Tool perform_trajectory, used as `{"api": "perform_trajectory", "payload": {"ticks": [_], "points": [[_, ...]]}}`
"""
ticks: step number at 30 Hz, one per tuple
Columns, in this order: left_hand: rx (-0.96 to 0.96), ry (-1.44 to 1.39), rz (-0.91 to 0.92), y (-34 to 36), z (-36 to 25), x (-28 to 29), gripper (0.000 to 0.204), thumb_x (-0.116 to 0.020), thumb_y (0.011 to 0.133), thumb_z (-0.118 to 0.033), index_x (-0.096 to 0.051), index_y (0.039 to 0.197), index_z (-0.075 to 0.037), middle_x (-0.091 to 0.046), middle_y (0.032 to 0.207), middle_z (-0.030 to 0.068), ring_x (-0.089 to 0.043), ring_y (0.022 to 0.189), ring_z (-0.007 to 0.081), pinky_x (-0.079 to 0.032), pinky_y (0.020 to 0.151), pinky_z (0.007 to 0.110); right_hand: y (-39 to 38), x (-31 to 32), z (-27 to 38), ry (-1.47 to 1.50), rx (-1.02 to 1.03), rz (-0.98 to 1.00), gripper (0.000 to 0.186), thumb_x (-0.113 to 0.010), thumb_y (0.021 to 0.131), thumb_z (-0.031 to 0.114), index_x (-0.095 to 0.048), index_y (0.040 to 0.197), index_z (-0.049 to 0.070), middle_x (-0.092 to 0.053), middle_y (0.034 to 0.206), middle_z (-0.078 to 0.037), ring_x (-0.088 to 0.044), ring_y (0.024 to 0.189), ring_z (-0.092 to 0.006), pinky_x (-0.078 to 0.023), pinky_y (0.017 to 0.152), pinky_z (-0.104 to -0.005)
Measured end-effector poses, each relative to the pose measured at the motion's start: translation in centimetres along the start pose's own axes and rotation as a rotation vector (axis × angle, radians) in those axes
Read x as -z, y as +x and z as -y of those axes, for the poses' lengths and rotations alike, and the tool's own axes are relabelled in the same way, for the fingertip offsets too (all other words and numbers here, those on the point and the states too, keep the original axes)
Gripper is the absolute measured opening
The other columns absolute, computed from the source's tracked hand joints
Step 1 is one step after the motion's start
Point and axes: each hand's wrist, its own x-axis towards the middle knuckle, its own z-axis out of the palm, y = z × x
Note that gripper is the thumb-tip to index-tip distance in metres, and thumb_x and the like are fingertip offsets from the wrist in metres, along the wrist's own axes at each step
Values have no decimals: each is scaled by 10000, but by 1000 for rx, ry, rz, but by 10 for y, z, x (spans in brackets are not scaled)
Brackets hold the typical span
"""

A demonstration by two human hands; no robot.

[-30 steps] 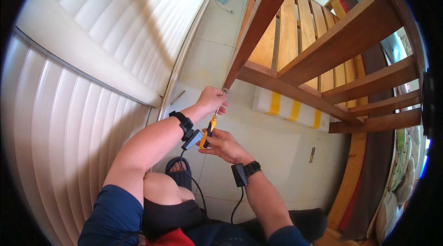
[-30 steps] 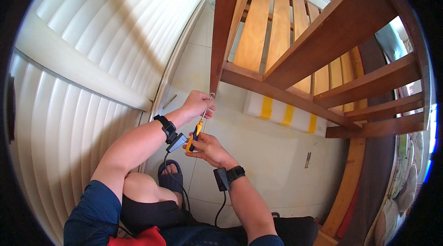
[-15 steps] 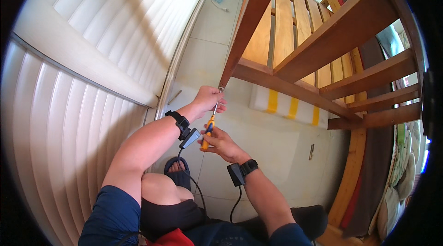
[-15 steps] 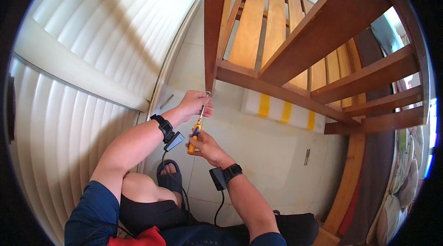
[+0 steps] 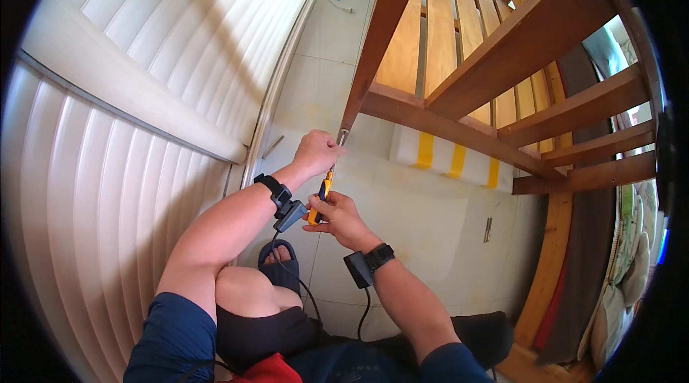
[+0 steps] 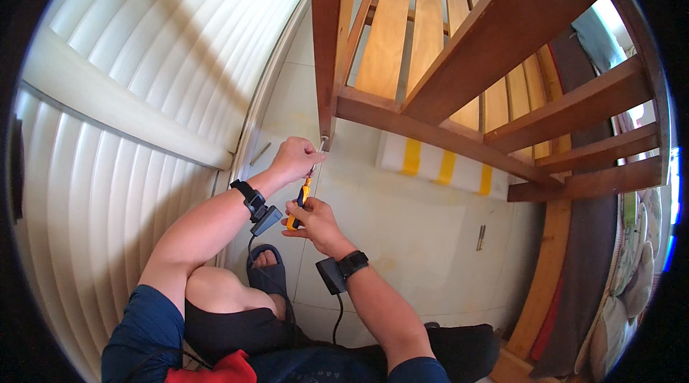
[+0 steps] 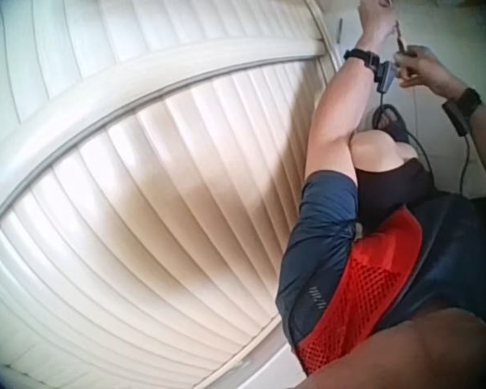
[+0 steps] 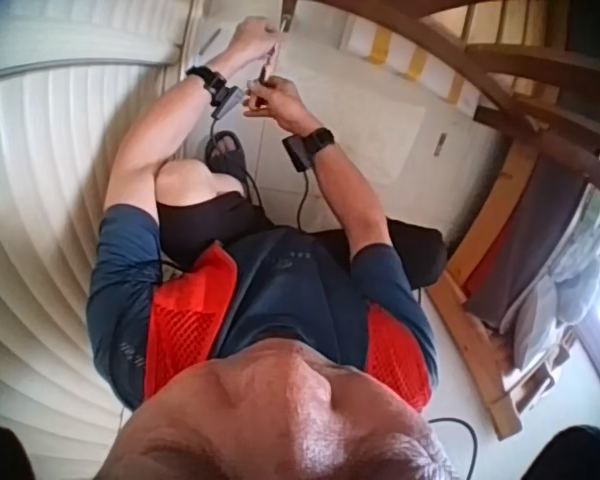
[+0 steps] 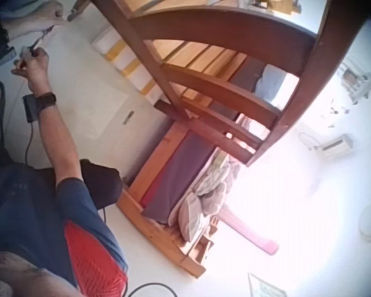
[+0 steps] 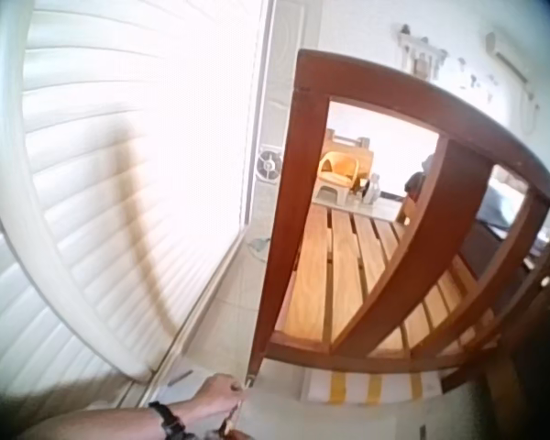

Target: Using a screwdriver to remove screws from a wooden furniture frame.

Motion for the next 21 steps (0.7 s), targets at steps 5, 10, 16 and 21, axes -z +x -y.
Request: {"api": "perform_trajectory", "payload": {"ticks": [5, 10, 16, 21], "points": [[-33, -73, 4, 3, 7, -3, 264, -751, 984, -170, -714, 832, 42, -721, 691, 117, -734, 595, 182, -586, 540, 323, -4, 11, -6, 336, 7, 268, 353, -708, 1046, 191, -565, 1278, -34, -649, 1264, -155, -711, 1115, -289, -614, 1020, -506], [44, -271, 51, 1, 7, -1, 255, -722, 1013, -168, -717, 860, 37, -726, 718, 109, -730, 608, 171, -581, 531, 313, 0, 14, -4, 32, 28, 106, 424, -800, 981, 204, -555, 1247, -16, -688, 1129, -151, -742, 1013, -257, -664, 877, -434], [41, -170, 100, -3, -1, -1, 269, -735, 1004, -190, -707, 826, 9, -725, 716, 96, -709, 591, 153, -587, 534, 316, -1, 9, -1, -156, 38, -109, 496, -889, 904, 280, -558, 1156, 9, -688, 1022, -120, -752, 886, -206, -672, 725, -357], [2, -5, 86, -2, -4, -1, 274, -732, 989, -169, -721, 796, 26, -725, 692, 105, -701, 579, 161, -589, 542, 317, -2, 9, -3, -106, 15, -55, 456, -820, 971, 246, -536, 1244, 16, -695, 1072, -112, -742, 956, -215, -667, 791, -367]]}}
